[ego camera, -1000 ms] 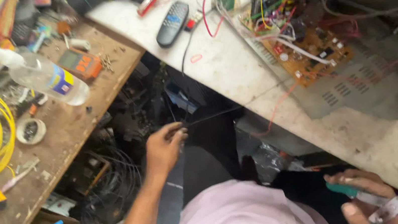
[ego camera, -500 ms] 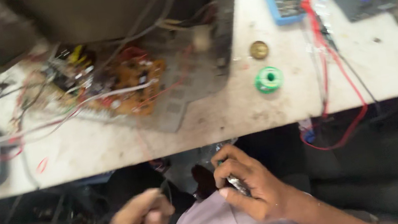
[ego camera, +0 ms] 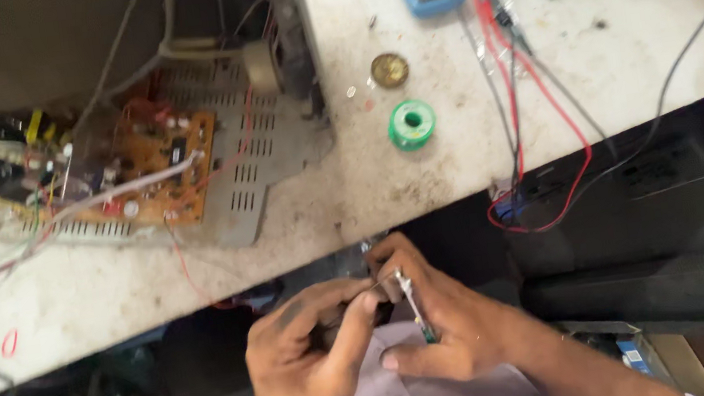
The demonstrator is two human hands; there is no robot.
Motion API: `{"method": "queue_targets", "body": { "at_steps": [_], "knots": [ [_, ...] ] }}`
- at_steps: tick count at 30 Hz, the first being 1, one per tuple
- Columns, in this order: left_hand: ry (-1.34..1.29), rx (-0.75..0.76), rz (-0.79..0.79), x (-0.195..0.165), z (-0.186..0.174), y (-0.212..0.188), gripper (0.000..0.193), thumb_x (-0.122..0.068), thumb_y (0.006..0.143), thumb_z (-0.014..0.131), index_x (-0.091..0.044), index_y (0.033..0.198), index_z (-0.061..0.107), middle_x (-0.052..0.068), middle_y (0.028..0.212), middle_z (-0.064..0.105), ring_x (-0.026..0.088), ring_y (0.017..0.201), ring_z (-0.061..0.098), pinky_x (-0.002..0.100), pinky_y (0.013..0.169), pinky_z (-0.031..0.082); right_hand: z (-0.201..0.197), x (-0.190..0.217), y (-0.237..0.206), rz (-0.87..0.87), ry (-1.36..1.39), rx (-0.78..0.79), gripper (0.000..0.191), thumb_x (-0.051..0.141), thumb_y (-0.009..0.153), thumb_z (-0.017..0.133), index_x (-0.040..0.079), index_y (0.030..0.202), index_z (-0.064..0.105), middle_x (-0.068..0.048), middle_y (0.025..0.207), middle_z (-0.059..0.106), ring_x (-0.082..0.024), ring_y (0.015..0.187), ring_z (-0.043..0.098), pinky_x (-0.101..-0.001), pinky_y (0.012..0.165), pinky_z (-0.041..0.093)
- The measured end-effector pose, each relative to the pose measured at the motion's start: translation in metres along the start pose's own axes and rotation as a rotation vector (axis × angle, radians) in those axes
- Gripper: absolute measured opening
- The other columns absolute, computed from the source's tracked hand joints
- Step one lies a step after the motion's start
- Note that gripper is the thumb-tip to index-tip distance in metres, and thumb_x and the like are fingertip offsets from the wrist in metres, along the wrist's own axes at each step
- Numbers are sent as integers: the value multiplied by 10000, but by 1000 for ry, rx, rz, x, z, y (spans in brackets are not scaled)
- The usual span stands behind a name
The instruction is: The person strips wire ends, applies solder to a small component, and solders wires to a circuit board inside an open electronic device. They use a soldering iron, solder wire, and wire strippers to connect and secure the wires.
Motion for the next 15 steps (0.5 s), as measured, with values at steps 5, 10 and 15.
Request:
{"method": "queue_targets", "body": {
  "at_steps": [5,10,15],
  "knots": [
    [-26,17,-32,3,-2,-1,180,-4,871,809,1,1051,807,12,713,671,24,610,555,200,542,422,4,-5,1,-17,54,8,646,480,867,781,49,1238,473,-177,1213,446,-309,1113,510,-420,996,482],
    [-19,32,67,-3,-8,-5,176,41,846,766,-2,1016,773,15,790,642,28,666,569,206,569,443,12,-10,5,-20,1,27,744,543,794,853,58,1225,489,-180,1217,476,-321,1143,535,-425,981,492],
    [28,40,26,0,-12,-8,158,10,818,773,-5,974,790,-9,671,613,17,552,530,199,481,396,17,-9,13,-106,-125,30,877,540,635,955,51,1215,514,-154,1135,517,-356,1159,524,-444,944,487]
  ]
}}
Point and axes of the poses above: each hand's wrist, its own y-axis towards the middle knuckle, its own z-axis out of the palm, x = y × z, the point moved 5 cm from there along y, towards the middle knuckle
